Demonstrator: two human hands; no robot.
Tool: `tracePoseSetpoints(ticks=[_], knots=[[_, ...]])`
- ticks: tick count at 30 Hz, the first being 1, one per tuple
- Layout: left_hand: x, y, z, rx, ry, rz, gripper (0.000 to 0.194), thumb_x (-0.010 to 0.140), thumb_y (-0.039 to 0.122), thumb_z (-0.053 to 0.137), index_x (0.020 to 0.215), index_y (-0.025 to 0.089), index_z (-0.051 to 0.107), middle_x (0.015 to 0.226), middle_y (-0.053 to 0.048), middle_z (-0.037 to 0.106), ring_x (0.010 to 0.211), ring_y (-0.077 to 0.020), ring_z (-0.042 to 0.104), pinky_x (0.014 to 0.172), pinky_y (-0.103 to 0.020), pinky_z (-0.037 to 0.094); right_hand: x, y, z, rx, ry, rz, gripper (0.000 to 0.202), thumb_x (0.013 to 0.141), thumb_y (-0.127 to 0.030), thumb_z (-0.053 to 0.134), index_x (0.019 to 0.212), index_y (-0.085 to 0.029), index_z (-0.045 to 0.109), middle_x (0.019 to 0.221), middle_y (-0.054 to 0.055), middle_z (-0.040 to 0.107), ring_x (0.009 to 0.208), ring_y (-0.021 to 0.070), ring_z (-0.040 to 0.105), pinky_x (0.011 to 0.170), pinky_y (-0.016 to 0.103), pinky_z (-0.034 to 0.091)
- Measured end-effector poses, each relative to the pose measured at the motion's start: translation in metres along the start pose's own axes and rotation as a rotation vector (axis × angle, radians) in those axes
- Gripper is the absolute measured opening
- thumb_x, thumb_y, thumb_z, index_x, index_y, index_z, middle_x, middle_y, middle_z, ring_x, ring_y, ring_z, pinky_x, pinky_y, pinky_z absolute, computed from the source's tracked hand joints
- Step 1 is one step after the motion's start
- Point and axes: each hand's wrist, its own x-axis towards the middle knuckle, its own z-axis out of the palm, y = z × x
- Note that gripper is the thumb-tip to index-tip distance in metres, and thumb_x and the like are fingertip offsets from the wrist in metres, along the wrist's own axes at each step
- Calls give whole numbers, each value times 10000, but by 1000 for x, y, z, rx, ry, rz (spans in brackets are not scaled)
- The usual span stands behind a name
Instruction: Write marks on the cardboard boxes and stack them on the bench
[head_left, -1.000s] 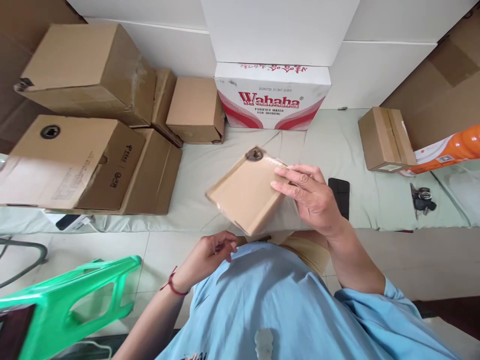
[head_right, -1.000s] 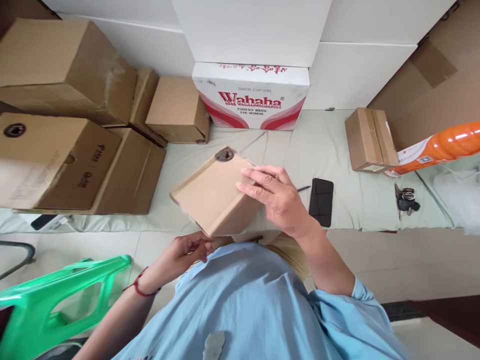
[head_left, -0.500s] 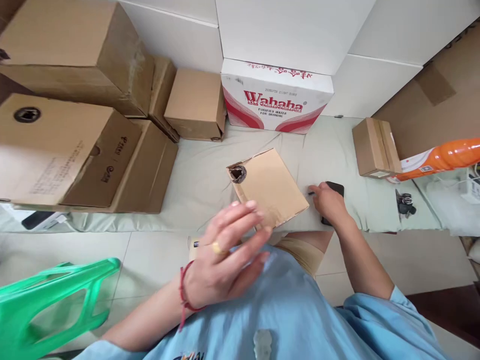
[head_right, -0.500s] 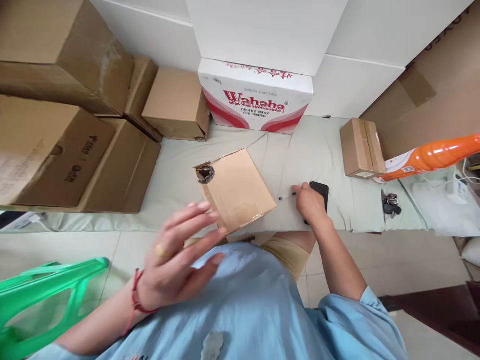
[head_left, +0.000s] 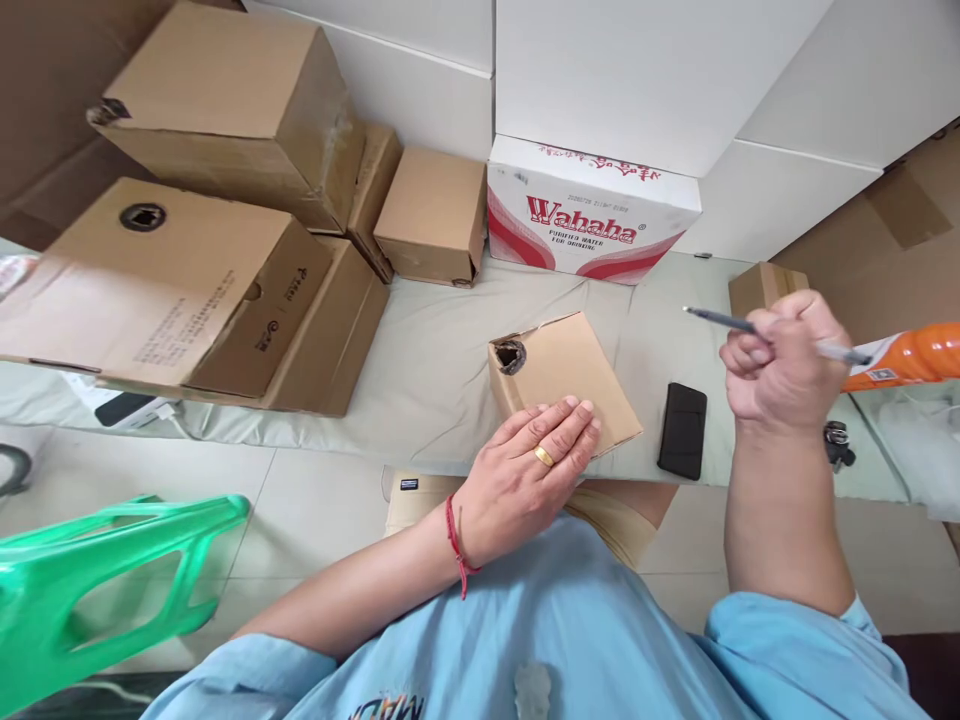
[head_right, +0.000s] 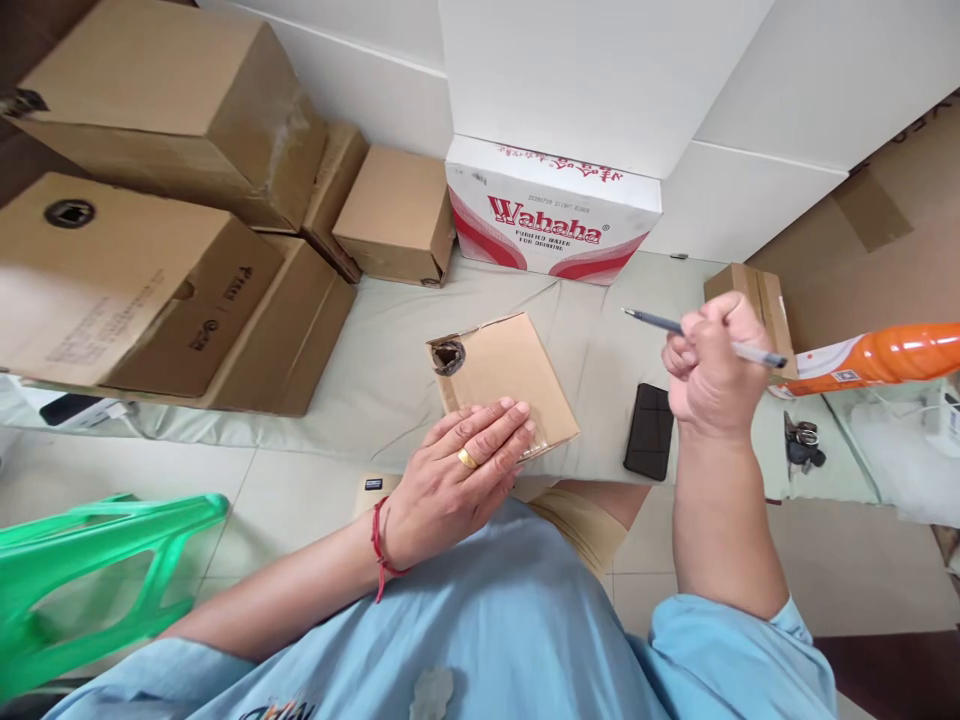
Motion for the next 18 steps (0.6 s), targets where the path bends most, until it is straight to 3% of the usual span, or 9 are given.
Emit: tracePoseSetpoints(ticks=[2, 3, 5, 7, 8, 11, 18], knots=[[0, 0, 6, -6, 64, -3, 349, 1030, 197, 617, 1366, 130, 681, 1381, -115, 777, 1374, -245, 692, 1252, -374, 422, -5, -34, 21, 320, -191, 41, 169, 879, -375, 699, 900, -273, 566, 647, -73, 530, 435, 94, 366, 408, 249, 209], [0, 0, 9, -7, 95, -5, 341, 1022, 204, 623, 1350, 143, 689, 1354, -112, 790, 1359, -244, 702, 1238, -375, 434, -9, -49, 36, 366, -332, 50, 182, 901, -388, 708, 1004, -256, 636, 721, -39, 644, 460, 98, 443, 410, 248, 260], [0, 0, 13, -9, 138, -5, 316, 1012, 210, 627, 1316, 164, 703, 1317, -106, 806, 1335, -239, 718, 1208, -374, 457, -19, -68, 68, 359, -577, 43, 211, 916, -356, 723, 1081, -227, 698, 827, -1, 738, 553, 112, 567, 468, 250, 384], [1, 0, 13, -13, 147, -5, 293, 1012, 210, 627, 1288, 162, 713, 1309, -106, 809, 1318, -239, 727, 1186, -371, 471, -24, -74, 97, 245, -696, 7, 111, 898, -277, 713, 981, -204, 721, 794, 0, 734, 611, 119, 597, 535, 254, 436], [1, 0, 13, -14, 143, -5, 283, 1016, 211, 624, 1278, 159, 717, 1311, -105, 808, 1312, -238, 730, 1179, -369, 473, -25, -73, 109, 188, -714, -12, 47, 883, -238, 692, 900, -199, 712, 736, -10, 706, 604, 116, 581, 546, 255, 432], [1, -2, 10, -21, 124, -3, 269, 1032, 208, 606, 1268, 154, 723, 1316, -96, 807, 1294, -220, 735, 1170, -354, 470, -25, -64, 126, 92, -704, -48, 112, 854, -185, 612, 753, -206, 657, 596, -37, 607, 544, 111, 502, 534, 264, 394], [1, -3, 15, -71, 189, -5, 266, 994, 197, 612, 1221, 148, 742, 1271, -98, 822, 1267, -222, 741, 1125, -355, 489, -28, -55, 117, -58, -739, -78, 120, 944, -234, 612, 873, -207, 705, 650, -37, 647, 587, 123, 566, 573, 263, 422]])
